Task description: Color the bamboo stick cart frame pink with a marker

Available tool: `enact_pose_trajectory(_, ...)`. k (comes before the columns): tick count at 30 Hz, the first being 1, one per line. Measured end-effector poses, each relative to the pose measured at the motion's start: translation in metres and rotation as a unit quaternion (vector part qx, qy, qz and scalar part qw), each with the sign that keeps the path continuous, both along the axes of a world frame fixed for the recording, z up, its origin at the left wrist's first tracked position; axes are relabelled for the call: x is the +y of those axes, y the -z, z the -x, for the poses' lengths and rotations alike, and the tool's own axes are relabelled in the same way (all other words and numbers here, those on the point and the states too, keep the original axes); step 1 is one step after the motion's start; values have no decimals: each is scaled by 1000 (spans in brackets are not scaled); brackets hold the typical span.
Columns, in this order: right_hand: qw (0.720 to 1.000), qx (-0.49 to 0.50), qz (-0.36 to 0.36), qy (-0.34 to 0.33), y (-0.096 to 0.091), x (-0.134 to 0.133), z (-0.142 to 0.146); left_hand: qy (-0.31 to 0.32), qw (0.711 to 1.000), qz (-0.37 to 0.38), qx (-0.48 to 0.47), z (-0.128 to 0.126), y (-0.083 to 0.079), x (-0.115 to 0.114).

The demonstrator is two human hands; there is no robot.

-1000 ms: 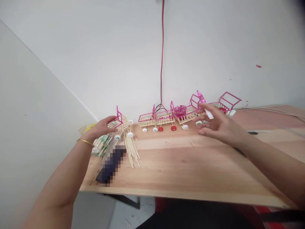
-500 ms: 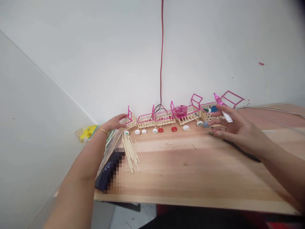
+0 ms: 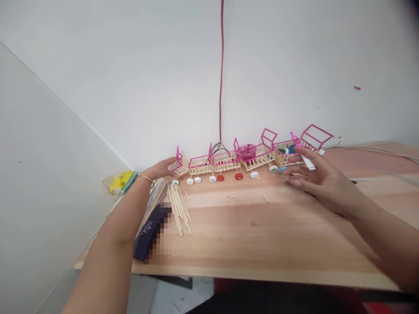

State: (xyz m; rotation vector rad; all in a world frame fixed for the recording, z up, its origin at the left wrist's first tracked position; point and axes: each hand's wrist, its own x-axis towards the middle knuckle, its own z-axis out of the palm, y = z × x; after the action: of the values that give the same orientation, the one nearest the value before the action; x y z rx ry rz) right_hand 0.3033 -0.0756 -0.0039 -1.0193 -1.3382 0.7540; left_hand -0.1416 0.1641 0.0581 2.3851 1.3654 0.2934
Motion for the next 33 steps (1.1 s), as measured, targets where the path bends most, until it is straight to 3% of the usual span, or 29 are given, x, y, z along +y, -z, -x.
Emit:
enact_pose_trajectory(3,1000,-2,-4,4,-3,-4,-1,-35,998,-48,-16,3,-4,-7)
enact_pose_trajectory(8,999,-34,-34,19,-3,-13,-6,-153,974,-150,-79,6,-13,-24)
enact_pose_trajectory(11,996,-54,-58,33,0,-19,-8,-249,931,-230,-135,-9,-14,-44)
enact_pose_trajectory(12,995,-62,-65,40,1,-21,-8,-240,932,-233,-141,-19,-11,-52)
enact_pose_trajectory(15,993,-80,-66,56,5,-29,-6,-161,959,-186,-138,-59,10,-82)
enact_pose_trajectory(18,993,-83,-60,63,9,-39,-5,12,993,-74,-95,-105,47,-110)
enact_pose_trajectory(20,992,-78,-62,71,12,-45,-6,121,992,-28,-37,-133,73,-124)
enact_pose_trajectory(23,993,-61,-58,83,19,-50,-9,181,983,-23,14,-174,98,-135)
enact_pose_trajectory(29,994,-47,-48,82,33,-46,-11,270,960,-66,42,-256,108,-152)
enact_pose_trajectory(31,994,-58,-42,84,34,-45,-9,300,949,-64,74,-264,108,-161)
enact_pose_trajectory(33,993,-71,-40,88,35,-45,-7,313,945,-54,81,-254,107,-172)
